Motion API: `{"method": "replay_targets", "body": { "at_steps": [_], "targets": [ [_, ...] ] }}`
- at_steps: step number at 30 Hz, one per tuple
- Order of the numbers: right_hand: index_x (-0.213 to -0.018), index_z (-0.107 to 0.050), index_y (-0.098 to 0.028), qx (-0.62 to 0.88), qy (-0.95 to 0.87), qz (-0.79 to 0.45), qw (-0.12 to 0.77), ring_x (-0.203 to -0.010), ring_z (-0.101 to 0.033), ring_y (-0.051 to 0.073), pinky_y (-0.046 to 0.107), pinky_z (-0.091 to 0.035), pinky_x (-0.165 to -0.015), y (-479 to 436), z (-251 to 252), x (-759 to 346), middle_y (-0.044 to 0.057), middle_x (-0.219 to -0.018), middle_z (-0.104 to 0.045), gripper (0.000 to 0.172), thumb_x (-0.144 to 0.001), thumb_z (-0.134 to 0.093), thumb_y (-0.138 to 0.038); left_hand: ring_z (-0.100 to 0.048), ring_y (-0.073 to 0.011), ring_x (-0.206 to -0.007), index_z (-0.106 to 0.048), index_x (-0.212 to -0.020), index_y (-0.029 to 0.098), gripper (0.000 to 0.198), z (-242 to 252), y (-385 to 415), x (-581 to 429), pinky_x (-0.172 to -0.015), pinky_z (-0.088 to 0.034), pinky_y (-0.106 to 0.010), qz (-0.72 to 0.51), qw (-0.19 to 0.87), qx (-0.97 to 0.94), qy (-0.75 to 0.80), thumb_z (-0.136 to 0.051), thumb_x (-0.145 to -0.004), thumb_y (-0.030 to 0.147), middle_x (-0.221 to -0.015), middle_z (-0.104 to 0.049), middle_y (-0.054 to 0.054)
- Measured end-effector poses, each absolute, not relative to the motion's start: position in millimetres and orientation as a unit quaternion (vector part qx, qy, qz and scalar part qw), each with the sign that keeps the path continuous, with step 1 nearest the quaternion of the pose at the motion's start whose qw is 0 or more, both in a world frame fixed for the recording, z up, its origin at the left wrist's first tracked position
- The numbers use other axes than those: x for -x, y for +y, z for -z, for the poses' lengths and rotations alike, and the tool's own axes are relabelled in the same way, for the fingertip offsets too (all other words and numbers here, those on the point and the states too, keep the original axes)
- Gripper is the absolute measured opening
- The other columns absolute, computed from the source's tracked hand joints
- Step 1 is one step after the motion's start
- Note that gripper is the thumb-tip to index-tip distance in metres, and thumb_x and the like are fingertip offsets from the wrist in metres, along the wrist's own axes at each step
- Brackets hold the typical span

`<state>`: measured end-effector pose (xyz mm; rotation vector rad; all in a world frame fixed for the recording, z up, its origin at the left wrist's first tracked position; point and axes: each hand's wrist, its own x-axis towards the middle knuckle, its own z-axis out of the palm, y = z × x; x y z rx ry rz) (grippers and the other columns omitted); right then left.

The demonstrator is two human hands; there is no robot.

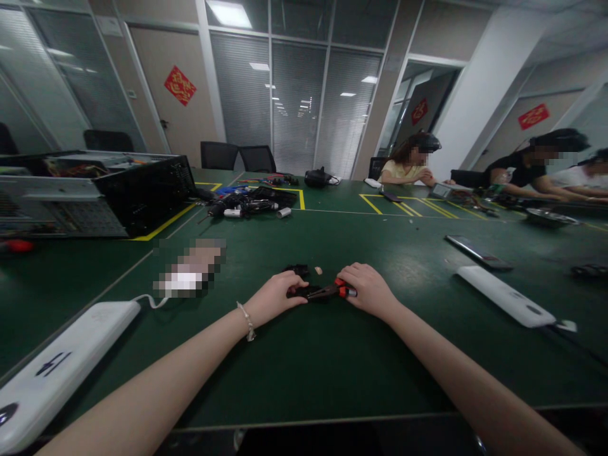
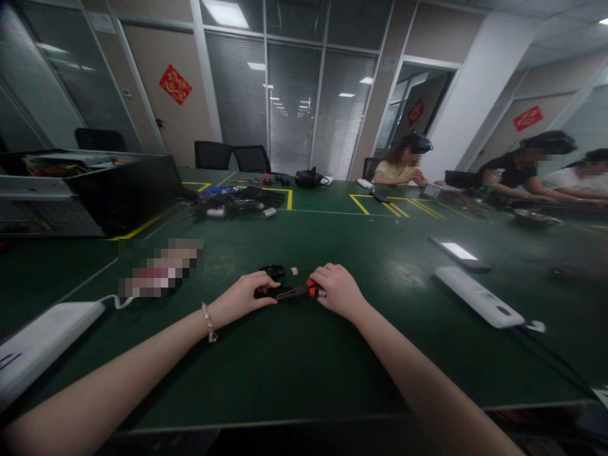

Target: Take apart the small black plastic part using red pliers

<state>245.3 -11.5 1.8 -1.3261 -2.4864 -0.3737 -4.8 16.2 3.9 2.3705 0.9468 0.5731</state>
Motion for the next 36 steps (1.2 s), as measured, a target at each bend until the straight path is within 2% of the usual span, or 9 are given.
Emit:
{"method": "replay_targets", "body": {
  "at_steps": [36],
  "targets": [
    [-0.089, -0.056, -0.018, 0.461, -0.865, 0.139, 0.143, -0.079, -0.047, 0.018, 0.029, -0.033, -0.070, -11.5, -0.9, -246.2, 0.005, -0.088, -0.059, 0.024, -0.065, -0.054, -0.015, -0.053, -0.0146, -0.075, -0.060, -0.098, 0.020, 0.026, -3.0, 16.3, 4.6, -0.067, -0.044, -0.027, -0.211, 0.256, -0.875, 0.352, -0.063, -0.073, 0.026, -0.087, -0.053, -0.001]
  ]
}}
